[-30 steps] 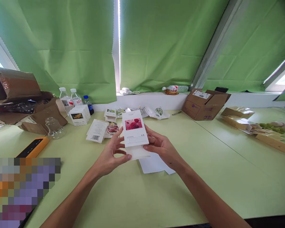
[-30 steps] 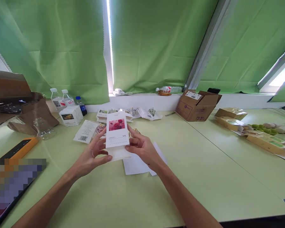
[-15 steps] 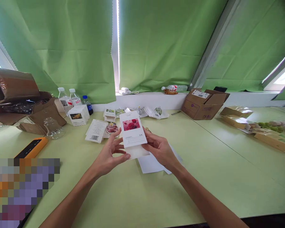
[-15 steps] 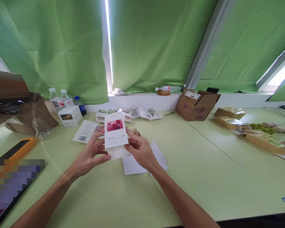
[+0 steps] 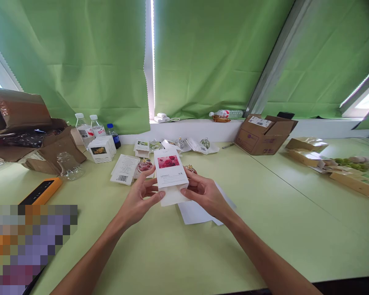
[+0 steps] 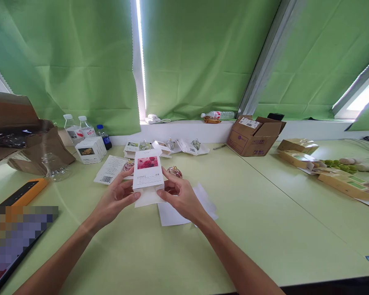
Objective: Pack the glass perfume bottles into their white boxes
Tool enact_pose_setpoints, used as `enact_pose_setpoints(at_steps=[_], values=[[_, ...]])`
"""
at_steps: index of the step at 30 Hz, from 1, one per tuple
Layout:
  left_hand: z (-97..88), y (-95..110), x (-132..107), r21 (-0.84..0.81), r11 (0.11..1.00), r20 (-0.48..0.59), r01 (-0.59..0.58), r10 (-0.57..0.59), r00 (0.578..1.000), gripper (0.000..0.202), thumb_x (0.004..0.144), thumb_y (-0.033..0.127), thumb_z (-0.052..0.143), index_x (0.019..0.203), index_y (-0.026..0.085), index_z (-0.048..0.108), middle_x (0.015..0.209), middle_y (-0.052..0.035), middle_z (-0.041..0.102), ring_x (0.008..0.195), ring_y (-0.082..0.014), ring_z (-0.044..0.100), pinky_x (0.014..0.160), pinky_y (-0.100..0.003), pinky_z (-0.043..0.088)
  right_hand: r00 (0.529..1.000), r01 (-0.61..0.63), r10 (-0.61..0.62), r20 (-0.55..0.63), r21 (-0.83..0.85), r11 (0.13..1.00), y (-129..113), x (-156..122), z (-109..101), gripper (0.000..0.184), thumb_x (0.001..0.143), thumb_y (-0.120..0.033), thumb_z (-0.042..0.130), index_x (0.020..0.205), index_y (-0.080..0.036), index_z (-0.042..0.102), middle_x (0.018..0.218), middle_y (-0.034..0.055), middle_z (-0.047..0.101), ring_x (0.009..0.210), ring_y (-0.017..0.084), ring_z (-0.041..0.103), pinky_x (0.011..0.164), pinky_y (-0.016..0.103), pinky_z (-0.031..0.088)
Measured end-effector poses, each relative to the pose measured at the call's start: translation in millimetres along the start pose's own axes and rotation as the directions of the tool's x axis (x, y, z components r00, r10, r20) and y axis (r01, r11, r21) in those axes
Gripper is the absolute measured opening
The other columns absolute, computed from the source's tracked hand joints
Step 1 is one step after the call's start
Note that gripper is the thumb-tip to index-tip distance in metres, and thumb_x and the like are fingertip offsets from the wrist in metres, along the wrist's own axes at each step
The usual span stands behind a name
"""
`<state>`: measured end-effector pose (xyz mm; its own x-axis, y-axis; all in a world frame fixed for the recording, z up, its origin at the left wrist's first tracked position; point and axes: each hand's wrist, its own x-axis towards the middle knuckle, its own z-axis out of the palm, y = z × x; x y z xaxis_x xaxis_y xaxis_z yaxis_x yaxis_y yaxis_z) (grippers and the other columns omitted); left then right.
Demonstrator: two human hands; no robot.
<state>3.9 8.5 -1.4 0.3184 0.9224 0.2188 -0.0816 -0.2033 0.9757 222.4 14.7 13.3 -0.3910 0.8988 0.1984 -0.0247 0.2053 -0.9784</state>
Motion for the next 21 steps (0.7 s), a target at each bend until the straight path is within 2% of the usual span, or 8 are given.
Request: enact_pose_setpoints(at_steps=[4,9,14,21], values=[[-0.5,-0.3,0.6,0.017,1.0,-0.018,0.019,-0.019,1.0,0.066,0.082,0.033,0.066,0.138,0.028,0.032,0.128,-0.0119,0.058,0.099,-0.023,0.062,0.091,-0.047,0.046,1.0,-0.014,0.015,0.022,-0.02,1.0,-0.1,-0.7,-3.0,0.075,0.081,-0.027,0.066,0.145,-0.031,0.029,0.114,0.0047,0.067,0.089,0.021,0.063,0.087,0.045,0.05],[-0.6,-1.0,0.9,0.013,0.999,-0.033,0.033,-0.032,0.999,0.065,0.083,0.033,0.064,0.138,0.028,0.031,0.128,-0.0121,0.059,0.097,-0.0227,0.063,0.088,-0.044,0.047,0.999,-0.01,0.011,0.034,-0.024,1.0,3.1,-0.2,-4.2,0.078,0.08,-0.028,0.068,0.146,-0.029,0.027,0.111,0.0057,0.068,0.095,0.023,0.062,0.087,0.045,0.05],[-1.3,-1.8,1.6,0.016,0.999,-0.066,0.029,-0.028,0.997,0.06,0.083,0.034,0.064,0.135,0.027,0.036,0.126,-0.0117,0.059,0.102,-0.0247,0.061,0.087,-0.043,0.048,1.0,0.009,-0.009,0.014,-0.035,0.999,3.7,0.7,-1.3,0.071,0.082,-0.03,0.065,0.144,-0.026,0.033,0.113,0.0075,0.066,0.097,0.023,0.061,0.088,0.046,0.05],[-0.8,4.5,0.1,-0.018,0.998,0.017,0.058,-0.057,0.998,0.064,0.082,0.036,0.064,0.138,0.029,0.034,0.136,-0.0107,0.051,0.107,-0.0255,0.059,0.09,-0.043,0.047,0.999,0.029,-0.03,-0.017,-0.063,0.998,1.4,1.0,-0.9,0.064,0.083,-0.033,0.064,0.142,-0.029,0.038,0.118,0.006,0.065,0.093,0.023,0.061,0.088,0.047,0.05]])
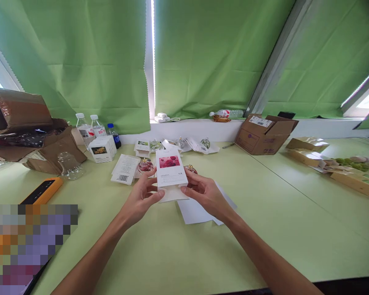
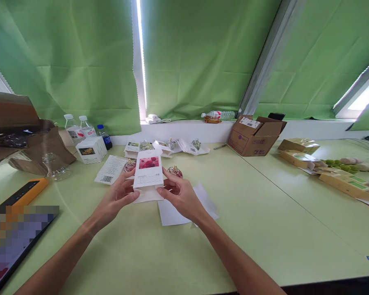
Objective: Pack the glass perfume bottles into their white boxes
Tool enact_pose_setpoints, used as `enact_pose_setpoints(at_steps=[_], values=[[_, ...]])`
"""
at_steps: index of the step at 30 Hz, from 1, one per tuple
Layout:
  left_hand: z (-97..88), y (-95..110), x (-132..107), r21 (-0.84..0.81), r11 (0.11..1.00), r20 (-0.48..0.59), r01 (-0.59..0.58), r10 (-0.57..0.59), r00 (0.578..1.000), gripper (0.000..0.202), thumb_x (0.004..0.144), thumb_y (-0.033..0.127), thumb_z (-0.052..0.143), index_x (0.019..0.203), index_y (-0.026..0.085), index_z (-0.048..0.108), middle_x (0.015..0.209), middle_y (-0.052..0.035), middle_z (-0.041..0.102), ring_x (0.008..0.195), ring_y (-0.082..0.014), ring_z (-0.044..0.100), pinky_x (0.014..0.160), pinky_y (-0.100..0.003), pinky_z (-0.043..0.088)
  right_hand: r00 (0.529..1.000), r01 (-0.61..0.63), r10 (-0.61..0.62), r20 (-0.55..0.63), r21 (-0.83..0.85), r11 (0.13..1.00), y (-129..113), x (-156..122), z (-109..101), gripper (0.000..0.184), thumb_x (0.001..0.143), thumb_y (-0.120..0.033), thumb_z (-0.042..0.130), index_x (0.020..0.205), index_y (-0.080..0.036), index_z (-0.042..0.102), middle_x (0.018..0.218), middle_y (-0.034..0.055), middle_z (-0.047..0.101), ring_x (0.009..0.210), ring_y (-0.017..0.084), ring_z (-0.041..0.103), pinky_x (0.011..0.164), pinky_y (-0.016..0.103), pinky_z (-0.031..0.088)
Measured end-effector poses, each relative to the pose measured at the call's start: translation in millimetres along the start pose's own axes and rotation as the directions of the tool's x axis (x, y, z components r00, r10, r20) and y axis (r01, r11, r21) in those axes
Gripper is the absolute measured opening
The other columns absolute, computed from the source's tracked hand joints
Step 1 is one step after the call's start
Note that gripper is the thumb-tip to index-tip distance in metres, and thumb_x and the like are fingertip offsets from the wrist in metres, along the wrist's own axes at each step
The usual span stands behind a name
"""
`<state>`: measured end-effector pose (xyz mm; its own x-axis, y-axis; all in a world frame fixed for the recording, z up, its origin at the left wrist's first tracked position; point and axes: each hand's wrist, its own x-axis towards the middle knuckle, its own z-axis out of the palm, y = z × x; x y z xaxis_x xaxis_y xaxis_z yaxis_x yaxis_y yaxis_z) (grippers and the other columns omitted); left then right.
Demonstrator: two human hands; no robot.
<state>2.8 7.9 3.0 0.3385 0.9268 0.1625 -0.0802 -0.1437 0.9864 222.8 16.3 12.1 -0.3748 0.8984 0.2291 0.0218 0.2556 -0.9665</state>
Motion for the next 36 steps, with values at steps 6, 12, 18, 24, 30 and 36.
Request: enact_pose_setpoints(at_steps=[6,12,18,24,30,36], values=[[3.7,1.6,-2.4,0.082,0.994,0.06,-0.069,0.065,0.996,0.085,0.075,0.034,0.072,0.145,0.033,0.024,0.148,-0.0098,0.035,0.119,-0.0316,0.05,0.094,-0.046,0.045,1.0,0.005,-0.005,0.0,-0.002,1.0,-0.6,0.7,-0.6,0.063,0.084,-0.032,0.062,0.142,-0.029,0.039,0.119,0.0052,0.064,0.097,0.024,0.062,0.09,0.046,0.05],[6.1,-3.6,-1.4,0.147,0.986,0.034,-0.082,0.078,0.996,0.083,0.079,0.03,0.069,0.146,0.036,0.02,0.147,-0.0076,0.036,0.119,-0.0281,0.051,0.095,-0.044,0.044,1.0,-0.003,0.003,0.013,0.009,1.0,0.8,1.2,-0.5,0.064,0.083,-0.033,0.063,0.142,-0.027,0.039,0.118,0.0067,0.065,0.094,0.024,0.062,0.088,0.046,0.051],[5.0,-2.9,-0.7,0.15,0.985,0.021,-0.087,0.085,0.996,0.08,0.079,0.029,0.068,0.144,0.035,0.023,0.145,-0.0081,0.04,0.117,-0.028,0.052,0.093,-0.043,0.046,1.0,-0.007,0.006,0.008,0.052,0.999,3.0,1.4,-2.0,0.062,0.083,-0.028,0.061,0.141,-0.028,0.041,0.116,0.0054,0.065,0.096,0.023,0.06,0.086,0.045,0.051],[5.6,-2.3,-0.4,0.159,0.984,0.001,-0.08,0.081,0.997,0.076,0.078,0.031,0.069,0.142,0.033,0.029,0.143,-0.0081,0.042,0.117,-0.0283,0.053,0.092,-0.042,0.047,1.0,0.004,-0.005,0.027,0.064,0.998,1.1,2.2,-1.6,0.067,0.08,-0.016,0.055,0.143,-0.029,0.036,0.115,0.0038,0.066,0.087,0.02,0.061,0.081,0.042,0.052],[4.8,-2.0,0.8,0.163,0.983,-0.024,-0.09,0.095,0.995,0.066,0.08,0.033,0.067,0.138,0.031,0.035,0.141,-0.0075,0.045,0.114,-0.0267,0.055,0.091,-0.04,0.049,0.998,-0.003,0.002,0.059,0.016,1.0,1.2,1.0,-1.9,0.072,0.081,-0.018,0.059,0.145,-0.03,0.03,0.116,0.005,0.064,0.09,0.021,0.061,0.079,0.041,0.054],[3.8,-0.3,1.7,0.14,0.987,-0.042,-0.084,0.091,0.995,0.056,0.081,0.034,0.066,0.131,0.028,0.041,0.138,-0.0079,0.048,0.115,-0.0282,0.055,0.091,-0.042,0.049,0.997,0.018,-0.016,0.078,-0.033,0.999,-2.4,0.6,-0.7,0.068,0.082,-0.031,0.065,0.143,-0.032,0.034,0.123,0.0051,0.061,0.099,0.023,0.06,0.082,0.041,0.054]])
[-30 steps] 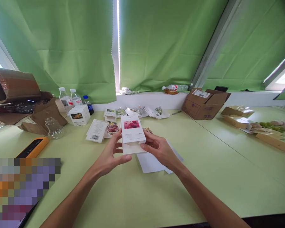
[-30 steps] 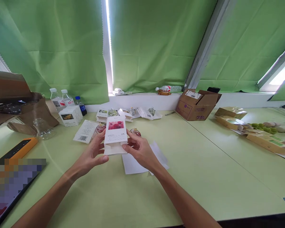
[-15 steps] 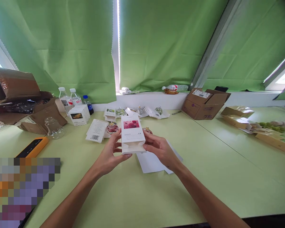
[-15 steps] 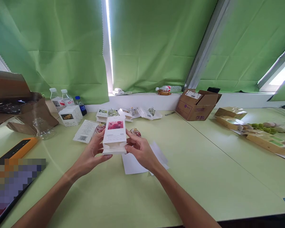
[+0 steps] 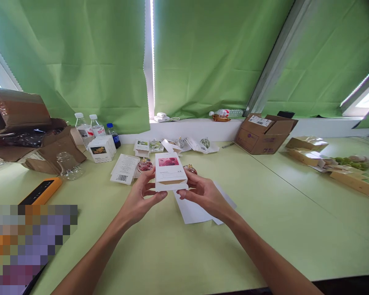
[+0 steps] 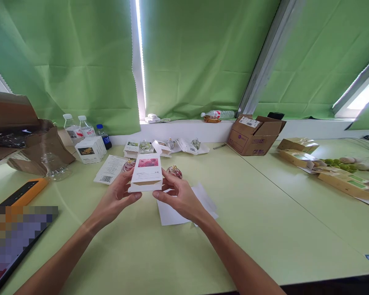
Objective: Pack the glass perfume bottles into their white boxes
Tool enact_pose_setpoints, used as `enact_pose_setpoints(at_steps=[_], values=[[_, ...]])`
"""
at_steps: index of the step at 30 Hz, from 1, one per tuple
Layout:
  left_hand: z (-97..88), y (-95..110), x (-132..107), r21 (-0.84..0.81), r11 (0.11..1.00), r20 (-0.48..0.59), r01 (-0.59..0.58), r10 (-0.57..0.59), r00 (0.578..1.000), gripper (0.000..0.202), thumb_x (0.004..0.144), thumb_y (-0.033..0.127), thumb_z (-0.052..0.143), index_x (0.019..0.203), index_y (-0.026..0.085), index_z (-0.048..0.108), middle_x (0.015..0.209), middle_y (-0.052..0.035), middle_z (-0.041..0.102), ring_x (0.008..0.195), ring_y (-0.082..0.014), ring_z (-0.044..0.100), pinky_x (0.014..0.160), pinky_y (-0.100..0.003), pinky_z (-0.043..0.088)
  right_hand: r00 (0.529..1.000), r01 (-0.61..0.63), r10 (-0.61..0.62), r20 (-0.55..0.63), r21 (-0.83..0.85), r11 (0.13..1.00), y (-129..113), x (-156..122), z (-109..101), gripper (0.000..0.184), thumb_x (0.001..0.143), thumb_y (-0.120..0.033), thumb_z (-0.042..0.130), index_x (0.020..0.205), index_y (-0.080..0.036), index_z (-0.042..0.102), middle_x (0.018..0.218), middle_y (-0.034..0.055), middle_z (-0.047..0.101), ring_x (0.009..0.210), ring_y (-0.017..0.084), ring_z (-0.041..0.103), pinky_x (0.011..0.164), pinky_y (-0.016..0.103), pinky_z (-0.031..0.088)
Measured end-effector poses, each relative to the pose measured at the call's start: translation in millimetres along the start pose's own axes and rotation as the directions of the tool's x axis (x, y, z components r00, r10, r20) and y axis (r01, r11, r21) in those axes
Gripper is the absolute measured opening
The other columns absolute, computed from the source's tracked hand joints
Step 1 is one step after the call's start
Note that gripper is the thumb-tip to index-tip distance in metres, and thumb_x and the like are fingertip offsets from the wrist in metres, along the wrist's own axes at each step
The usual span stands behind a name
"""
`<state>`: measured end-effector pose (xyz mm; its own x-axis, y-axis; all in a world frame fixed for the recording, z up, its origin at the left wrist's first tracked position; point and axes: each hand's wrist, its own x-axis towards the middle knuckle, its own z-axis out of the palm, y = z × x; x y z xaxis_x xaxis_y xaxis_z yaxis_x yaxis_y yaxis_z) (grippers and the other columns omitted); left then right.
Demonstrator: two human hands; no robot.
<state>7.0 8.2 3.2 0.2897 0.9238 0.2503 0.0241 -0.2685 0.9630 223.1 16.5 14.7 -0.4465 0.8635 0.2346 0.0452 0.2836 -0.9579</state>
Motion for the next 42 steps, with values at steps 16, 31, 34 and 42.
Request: enact_pose_setpoints(at_steps=[16,31,34,42], values=[[0.6,-3.2,0.9,-0.033,0.999,-0.034,-0.003,0.001,0.999,0.038,0.085,0.036,0.061,0.117,0.026,0.045,0.136,-0.007,0.051,0.11,-0.0231,0.057,0.086,-0.039,0.051,0.999,0.02,-0.019,-0.043,0.04,0.999,-0.4,0.5,2.0,0.058,0.087,-0.038,0.059,0.141,-0.032,0.038,0.13,0.0057,0.057,0.105,0.025,0.059,0.078,0.041,0.057],[3.1,-3.1,3.4,-0.137,0.99,-0.121,0.014,-0.03,0.992,0.026,0.086,0.035,0.06,0.104,0.02,0.048,0.126,-0.0094,0.059,0.1,-0.0212,0.063,0.079,-0.032,0.052,0.996,0.014,-0.02,-0.092,-0.059,0.998,10.8,-0.9,6.3,0.065,0.085,-0.035,0.062,0.143,-0.03,0.033,0.125,0.006,0.061,0.098,0.022,0.061,0.079,0.042,0.057],[2.6,-4.6,3.3,-0.159,0.987,-0.131,0.036,-0.057,0.99,0.026,0.085,0.034,0.062,0.101,0.021,0.048,0.126,-0.0093,0.06,0.098,-0.0212,0.064,0.076,-0.031,0.052,0.995,0.018,-0.025,-0.092,-0.076,0.997,12.1,-1.2,6.4,0.065,0.085,-0.033,0.062,0.143,-0.03,0.033,0.125,0.0059,0.061,0.096,0.022,0.061,0.08,0.043,0.057],[3.0,-4.2,2.8,-0.215,0.976,-0.153,0.022,-0.056,0.987,0.059,0.081,0.032,0.067,0.131,0.026,0.037,0.126,-0.0126,0.059,0.101,-0.0251,0.064,0.077,-0.035,0.053,0.997,0.003,-0.004,-0.077,-0.013,1.0,10.3,-1.4,6.1,0.064,0.085,-0.031,0.061,0.143,-0.031,0.034,0.128,0.0055,0.059,0.099,0.023,0.061,0.077,0.044,0.059]])
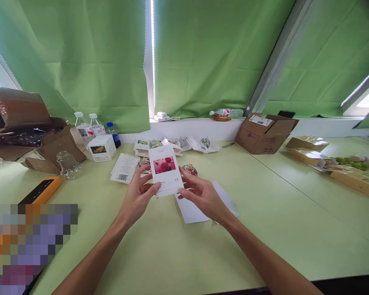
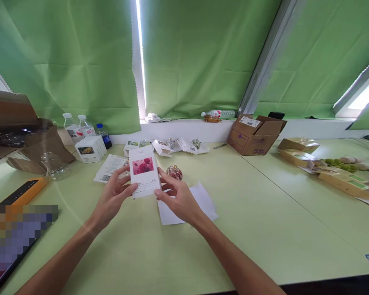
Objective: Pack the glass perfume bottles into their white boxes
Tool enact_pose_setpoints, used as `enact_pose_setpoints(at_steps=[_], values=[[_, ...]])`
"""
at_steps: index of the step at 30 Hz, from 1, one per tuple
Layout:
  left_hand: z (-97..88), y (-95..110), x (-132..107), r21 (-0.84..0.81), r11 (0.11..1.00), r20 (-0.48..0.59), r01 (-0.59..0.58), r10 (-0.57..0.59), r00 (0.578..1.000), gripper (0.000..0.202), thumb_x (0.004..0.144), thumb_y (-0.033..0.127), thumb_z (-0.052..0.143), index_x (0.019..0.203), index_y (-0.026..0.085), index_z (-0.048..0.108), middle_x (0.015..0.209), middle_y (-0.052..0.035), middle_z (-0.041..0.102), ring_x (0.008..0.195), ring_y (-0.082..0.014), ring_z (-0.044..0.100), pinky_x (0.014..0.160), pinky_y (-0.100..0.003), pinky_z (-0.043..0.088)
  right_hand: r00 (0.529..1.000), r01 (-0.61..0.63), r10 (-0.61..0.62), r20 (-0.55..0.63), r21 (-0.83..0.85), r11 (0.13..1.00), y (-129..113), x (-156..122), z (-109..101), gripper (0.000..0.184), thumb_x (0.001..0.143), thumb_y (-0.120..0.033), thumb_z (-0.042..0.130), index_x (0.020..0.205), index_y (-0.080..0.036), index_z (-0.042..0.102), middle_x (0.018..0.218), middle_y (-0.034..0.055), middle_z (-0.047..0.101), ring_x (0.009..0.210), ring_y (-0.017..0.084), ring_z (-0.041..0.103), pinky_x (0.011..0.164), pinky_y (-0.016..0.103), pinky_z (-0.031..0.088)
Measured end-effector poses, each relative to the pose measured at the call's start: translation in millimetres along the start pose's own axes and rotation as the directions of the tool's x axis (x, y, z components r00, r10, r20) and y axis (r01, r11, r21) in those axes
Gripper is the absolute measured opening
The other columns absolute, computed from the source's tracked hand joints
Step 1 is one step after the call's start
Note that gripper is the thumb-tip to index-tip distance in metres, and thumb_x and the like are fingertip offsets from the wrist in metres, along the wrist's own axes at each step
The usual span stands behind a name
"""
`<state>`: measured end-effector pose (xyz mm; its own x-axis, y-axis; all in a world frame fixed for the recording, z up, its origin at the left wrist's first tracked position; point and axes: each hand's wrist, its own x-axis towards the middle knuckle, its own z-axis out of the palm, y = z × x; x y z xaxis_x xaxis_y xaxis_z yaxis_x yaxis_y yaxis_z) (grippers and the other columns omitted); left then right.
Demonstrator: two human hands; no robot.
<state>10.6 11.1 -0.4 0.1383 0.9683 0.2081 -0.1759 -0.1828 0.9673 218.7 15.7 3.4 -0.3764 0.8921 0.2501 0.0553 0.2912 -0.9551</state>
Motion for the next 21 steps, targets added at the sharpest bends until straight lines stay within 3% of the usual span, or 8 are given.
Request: enact_pose_setpoints(at_steps=[4,10,21], values=[[0.2,0.4,-0.6,-0.006,0.999,0.015,-0.038,0.038,0.999,0.075,0.082,0.031,0.065,0.144,0.034,0.022,0.133,-0.0104,0.054,0.101,-0.0243,0.064,0.077,-0.034,0.054,1.0,-0.003,0.003,0.004,0.019,1.0,-0.6,0.5,-0.2,0.062,0.085,-0.03,0.061,0.142,-0.031,0.036,0.129,0.0056,0.058,0.1,0.023,0.06,0.078,0.045,0.059],[-0.5,2.2,-2.7,0.097,0.995,0.1,-0.039,0.029,0.995,0.052,0.085,0.035,0.059,0.135,0.028,0.046,0.137,-0.0074,0.051,0.098,-0.0234,0.062,0.075,-0.036,0.057,1.0,0.01,-0.011,0.024,0.056,0.998,-1.2,1.5,-0.6,0.063,0.086,-0.028,0.06,0.143,-0.029,0.034,0.133,0.0058,0.055,0.101,0.023,0.06,0.081,0.046,0.058],[2.5,6.5,-5.7,0.064,0.998,0.165,-0.004,-0.007,0.986,0.066,0.081,0.031,0.065,0.141,0.032,0.036,0.127,-0.0069,0.058,0.104,-0.0234,0.059,0.085,-0.039,0.054,1.0,0.001,-0.002,0.024,0.056,0.998,0.5,1.9,-0.5,0.064,0.086,-0.028,0.059,0.144,-0.027,0.033,0.131,0.007,0.056,0.104,0.024,0.059,0.082,0.047,0.057]])
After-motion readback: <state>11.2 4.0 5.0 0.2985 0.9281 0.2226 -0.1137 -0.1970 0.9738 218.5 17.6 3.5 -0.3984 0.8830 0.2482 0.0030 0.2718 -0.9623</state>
